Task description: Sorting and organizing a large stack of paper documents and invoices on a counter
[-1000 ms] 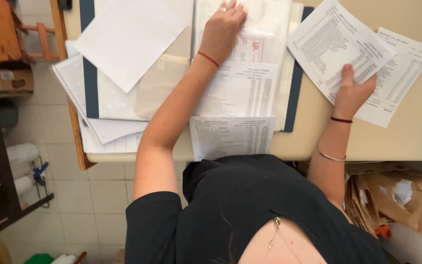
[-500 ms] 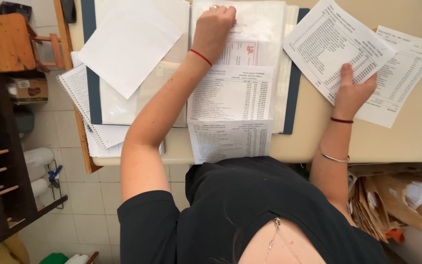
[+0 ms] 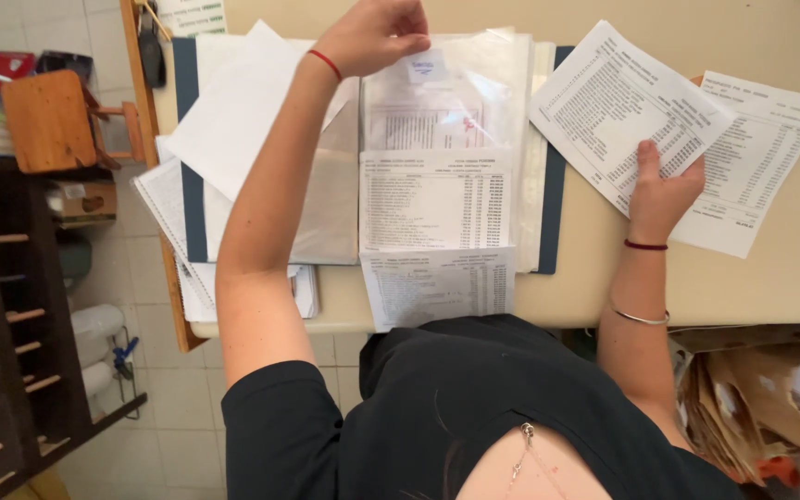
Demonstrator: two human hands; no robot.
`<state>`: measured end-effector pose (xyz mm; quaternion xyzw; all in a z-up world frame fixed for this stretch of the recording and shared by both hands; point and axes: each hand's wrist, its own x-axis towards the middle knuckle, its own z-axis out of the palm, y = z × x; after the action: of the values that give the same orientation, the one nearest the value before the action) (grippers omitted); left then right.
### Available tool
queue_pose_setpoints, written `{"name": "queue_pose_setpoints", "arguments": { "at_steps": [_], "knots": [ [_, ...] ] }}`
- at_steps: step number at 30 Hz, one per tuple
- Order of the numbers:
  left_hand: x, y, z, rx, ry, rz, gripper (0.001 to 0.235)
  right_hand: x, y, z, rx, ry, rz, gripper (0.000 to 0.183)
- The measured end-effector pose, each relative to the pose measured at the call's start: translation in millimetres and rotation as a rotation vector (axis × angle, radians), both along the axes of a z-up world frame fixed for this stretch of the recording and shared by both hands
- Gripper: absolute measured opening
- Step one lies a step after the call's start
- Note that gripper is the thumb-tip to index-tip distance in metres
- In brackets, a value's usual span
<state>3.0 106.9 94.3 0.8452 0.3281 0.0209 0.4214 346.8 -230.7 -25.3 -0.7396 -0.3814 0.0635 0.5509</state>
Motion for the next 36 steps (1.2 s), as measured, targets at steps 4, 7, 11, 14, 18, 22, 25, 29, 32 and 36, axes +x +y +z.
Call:
{"name": "queue_pose_setpoints", "arguments": {
  "at_steps": [4,7,11,14,18,22,25,29,32,36],
  "knots": [
    [-1.5,5.2,17.1,-0.107,-0.042,0.075,0.011,-2.4,1.0,2.0,0.024,0.045,0.019,0.043],
    [8.3,16.1,-5.2,-0.053,0.063,-0.043,0.009,-0.5,1.0,0.4,0.022,0.011,0.014,0.044],
    [30.7,18.5,-45.1,0.23,0.198,-0.139,0.032,-1.0,1.8,0.3,0.015,0.002,0.002,0.042],
    [45.0,10.5,-77.0,0.438,0.237,-0.147,0.015,-0.2,1.6,-0.7,0.019,0.008,-0.009,0.041],
    [49.8,-2.6,-102.0,0.672,0.127,-0.095,0.013,2.8,0.2,-7.7,0.034,-0.023,-0.007,0.041],
    [43.4,4.8,-90.5,0.665,0.115,0.001,0.025,2.8,1.7,-5.7,0.023,-0.009,0.0,0.042],
    [35.3,3.0,-41.8,0.45,-0.058,-0.169,0.023,0.2,0.5,-1.1,0.016,0.02,-0.007,0.043],
    [28.8,-0.2,-1.3,-0.009,0.169,-0.243,0.011,1.8,0.3,-3.3,0.007,-0.005,-0.008,0.043],
    [35.0,4.5,-20.4,0.079,0.069,-0.166,0.024,2.6,2.0,-3.7,0.014,-0.003,-0.006,0.043],
    [45.7,15.3,-47.9,0.204,-0.08,-0.13,0.029,6.9,-0.9,-11.8,0.014,-0.018,-0.008,0.041]
  ]
}}
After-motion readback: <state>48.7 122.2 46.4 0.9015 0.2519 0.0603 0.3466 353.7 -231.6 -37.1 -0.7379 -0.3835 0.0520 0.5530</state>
